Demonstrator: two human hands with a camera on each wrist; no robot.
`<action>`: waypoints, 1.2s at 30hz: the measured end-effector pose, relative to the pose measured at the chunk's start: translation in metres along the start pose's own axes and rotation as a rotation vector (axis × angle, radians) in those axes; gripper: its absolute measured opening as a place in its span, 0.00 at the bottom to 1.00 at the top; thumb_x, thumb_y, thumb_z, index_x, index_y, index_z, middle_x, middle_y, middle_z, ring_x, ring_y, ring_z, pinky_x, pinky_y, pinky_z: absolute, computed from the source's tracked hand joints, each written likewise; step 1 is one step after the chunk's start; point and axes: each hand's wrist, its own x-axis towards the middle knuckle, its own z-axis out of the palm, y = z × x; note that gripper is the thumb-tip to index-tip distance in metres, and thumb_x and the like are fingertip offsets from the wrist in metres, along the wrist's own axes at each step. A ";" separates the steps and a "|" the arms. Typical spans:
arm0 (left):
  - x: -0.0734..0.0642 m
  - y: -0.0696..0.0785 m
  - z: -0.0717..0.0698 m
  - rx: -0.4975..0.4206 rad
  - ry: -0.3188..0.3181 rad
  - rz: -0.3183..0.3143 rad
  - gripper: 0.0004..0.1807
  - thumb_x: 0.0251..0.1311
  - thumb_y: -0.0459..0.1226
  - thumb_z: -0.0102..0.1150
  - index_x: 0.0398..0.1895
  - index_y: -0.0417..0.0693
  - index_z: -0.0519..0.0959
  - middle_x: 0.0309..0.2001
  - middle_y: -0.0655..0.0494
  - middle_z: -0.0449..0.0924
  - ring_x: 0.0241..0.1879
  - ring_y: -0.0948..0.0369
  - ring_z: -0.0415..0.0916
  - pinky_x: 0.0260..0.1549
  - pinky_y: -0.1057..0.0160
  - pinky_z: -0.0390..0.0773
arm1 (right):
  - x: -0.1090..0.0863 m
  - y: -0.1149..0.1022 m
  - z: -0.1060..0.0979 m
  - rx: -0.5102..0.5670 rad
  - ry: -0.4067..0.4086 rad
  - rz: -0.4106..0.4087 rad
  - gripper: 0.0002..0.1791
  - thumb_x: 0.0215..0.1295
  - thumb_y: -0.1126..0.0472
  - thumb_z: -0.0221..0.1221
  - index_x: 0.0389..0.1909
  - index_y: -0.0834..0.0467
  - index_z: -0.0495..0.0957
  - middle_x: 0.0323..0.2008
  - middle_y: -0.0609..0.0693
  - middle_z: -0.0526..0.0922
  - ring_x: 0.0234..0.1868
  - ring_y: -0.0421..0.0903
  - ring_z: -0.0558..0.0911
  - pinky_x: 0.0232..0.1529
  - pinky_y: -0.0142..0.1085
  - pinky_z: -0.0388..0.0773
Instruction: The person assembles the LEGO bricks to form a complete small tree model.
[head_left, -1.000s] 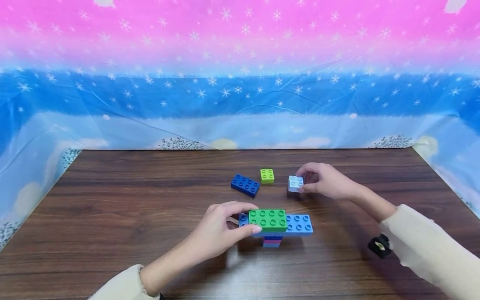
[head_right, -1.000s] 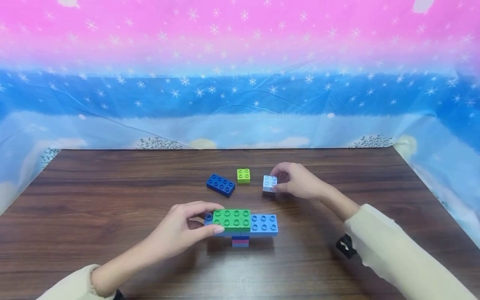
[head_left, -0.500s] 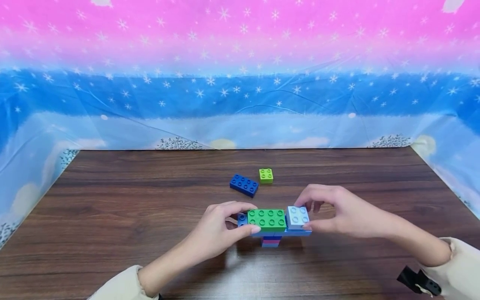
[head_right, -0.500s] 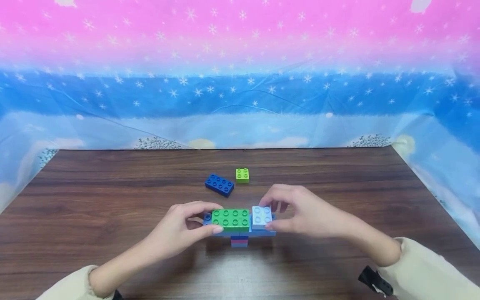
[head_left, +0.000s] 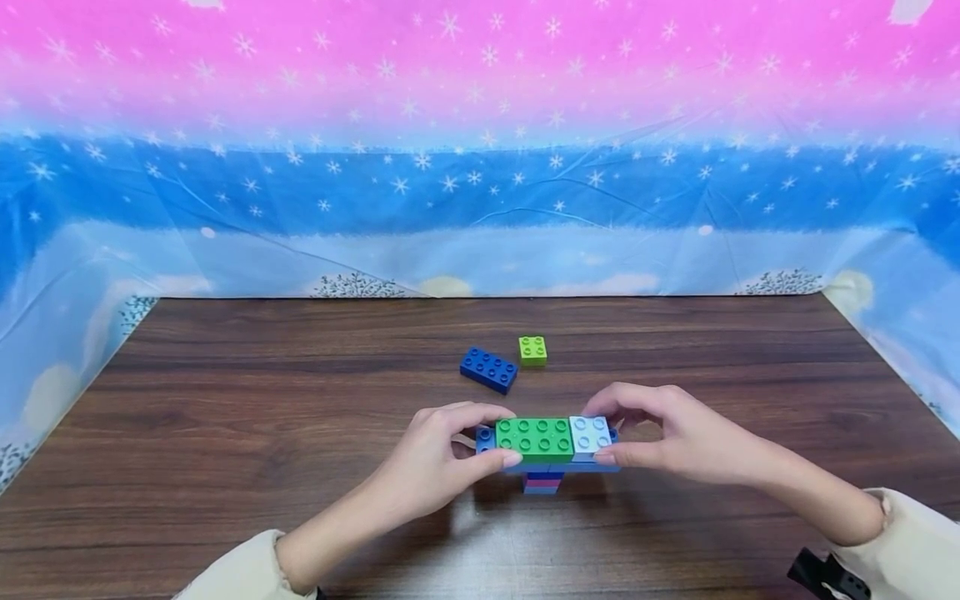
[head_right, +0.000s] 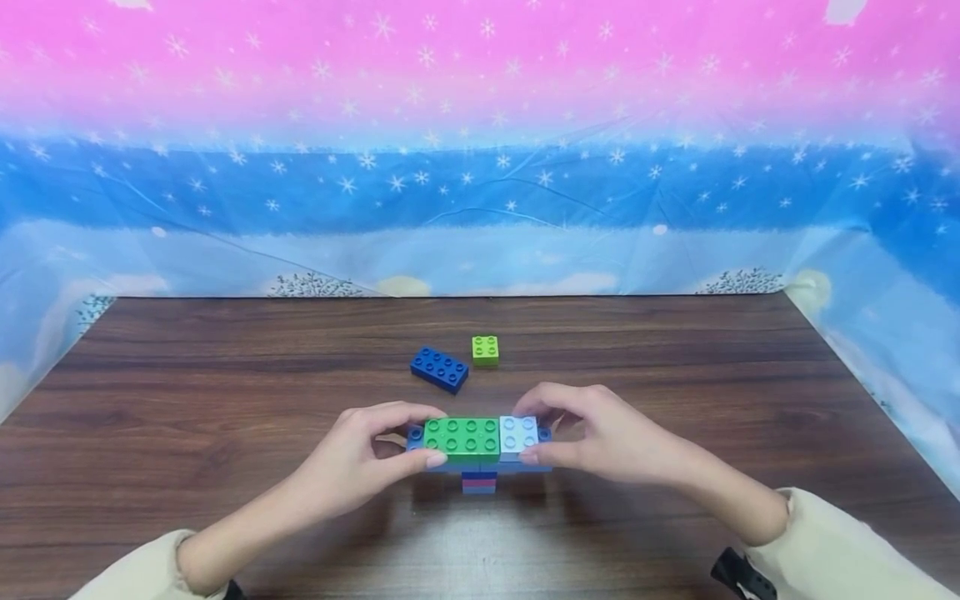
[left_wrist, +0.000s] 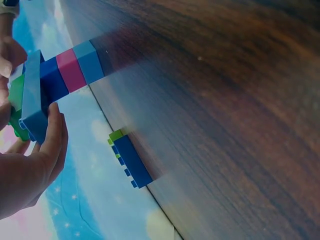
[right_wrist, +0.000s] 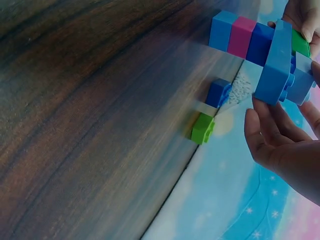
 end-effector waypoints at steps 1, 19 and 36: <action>0.000 0.000 0.000 0.001 -0.001 -0.001 0.16 0.54 0.40 0.63 0.45 0.43 0.78 0.41 0.53 0.79 0.35 0.64 0.77 0.32 0.70 0.77 | 0.000 0.000 0.000 0.014 -0.003 0.006 0.14 0.59 0.60 0.61 0.46 0.51 0.74 0.41 0.43 0.77 0.39 0.40 0.76 0.38 0.35 0.75; 0.000 0.000 0.001 0.022 0.008 -0.006 0.16 0.53 0.38 0.64 0.45 0.43 0.78 0.41 0.54 0.79 0.35 0.64 0.76 0.31 0.71 0.77 | 0.001 0.005 0.002 0.224 -0.062 0.054 0.12 0.60 0.64 0.59 0.45 0.54 0.73 0.37 0.50 0.78 0.35 0.45 0.77 0.32 0.35 0.77; 0.000 0.001 0.000 0.013 -0.001 0.011 0.17 0.54 0.41 0.63 0.46 0.42 0.78 0.42 0.52 0.79 0.35 0.63 0.76 0.31 0.72 0.77 | 0.000 0.009 0.004 0.177 -0.027 0.049 0.12 0.58 0.63 0.61 0.44 0.54 0.74 0.37 0.48 0.77 0.35 0.44 0.75 0.33 0.35 0.75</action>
